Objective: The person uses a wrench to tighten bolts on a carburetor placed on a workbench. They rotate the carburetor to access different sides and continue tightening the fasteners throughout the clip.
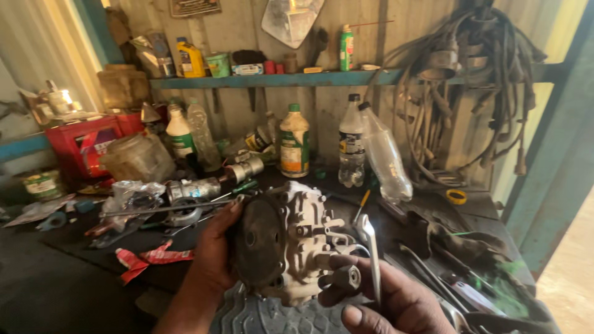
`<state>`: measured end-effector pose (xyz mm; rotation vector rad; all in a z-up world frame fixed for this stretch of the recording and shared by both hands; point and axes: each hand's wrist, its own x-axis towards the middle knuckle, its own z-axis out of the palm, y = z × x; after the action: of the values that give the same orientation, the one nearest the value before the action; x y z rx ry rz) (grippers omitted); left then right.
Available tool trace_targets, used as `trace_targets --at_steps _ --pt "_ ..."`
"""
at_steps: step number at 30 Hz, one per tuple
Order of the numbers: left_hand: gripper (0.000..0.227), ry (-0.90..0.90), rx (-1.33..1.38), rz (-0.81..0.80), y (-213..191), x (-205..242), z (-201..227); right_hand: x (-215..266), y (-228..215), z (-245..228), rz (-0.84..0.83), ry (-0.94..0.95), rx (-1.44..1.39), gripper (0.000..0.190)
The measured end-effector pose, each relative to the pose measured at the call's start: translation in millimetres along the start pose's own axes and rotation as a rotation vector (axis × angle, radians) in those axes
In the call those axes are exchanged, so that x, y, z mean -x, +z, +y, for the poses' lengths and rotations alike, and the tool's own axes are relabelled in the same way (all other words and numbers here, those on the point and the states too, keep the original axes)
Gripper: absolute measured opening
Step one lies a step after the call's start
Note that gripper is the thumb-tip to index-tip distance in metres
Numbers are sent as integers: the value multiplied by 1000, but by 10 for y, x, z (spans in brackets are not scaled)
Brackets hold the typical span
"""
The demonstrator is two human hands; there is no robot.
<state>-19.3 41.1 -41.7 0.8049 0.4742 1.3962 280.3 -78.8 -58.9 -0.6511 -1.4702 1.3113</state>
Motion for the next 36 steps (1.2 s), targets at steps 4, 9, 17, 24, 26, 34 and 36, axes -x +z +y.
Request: trace_targets --at_steps 4,9,17,24,26,34,36 --pt "35 -51 10 -9 25 5 10 4 6 285 112 77 -10 51" --pt "35 -28 -29 10 13 15 76 -68 -248 459 355 8 -76 59" --pt "40 -48 14 -80 -105 9 104 -93 -238 471 132 -52 -61 67" --pt "42 -80 58 -118 -207 -57 29 -16 -44 474 105 9 267 62" --pt "45 -77 61 -136 -179 -59 34 -11 17 527 54 -175 397 64" --pt "53 -231 97 -202 74 72 122 -27 -33 1128 -177 -297 1079 56" --pt "53 -241 79 -192 85 72 135 -220 17 1316 -543 -695 1940 53"
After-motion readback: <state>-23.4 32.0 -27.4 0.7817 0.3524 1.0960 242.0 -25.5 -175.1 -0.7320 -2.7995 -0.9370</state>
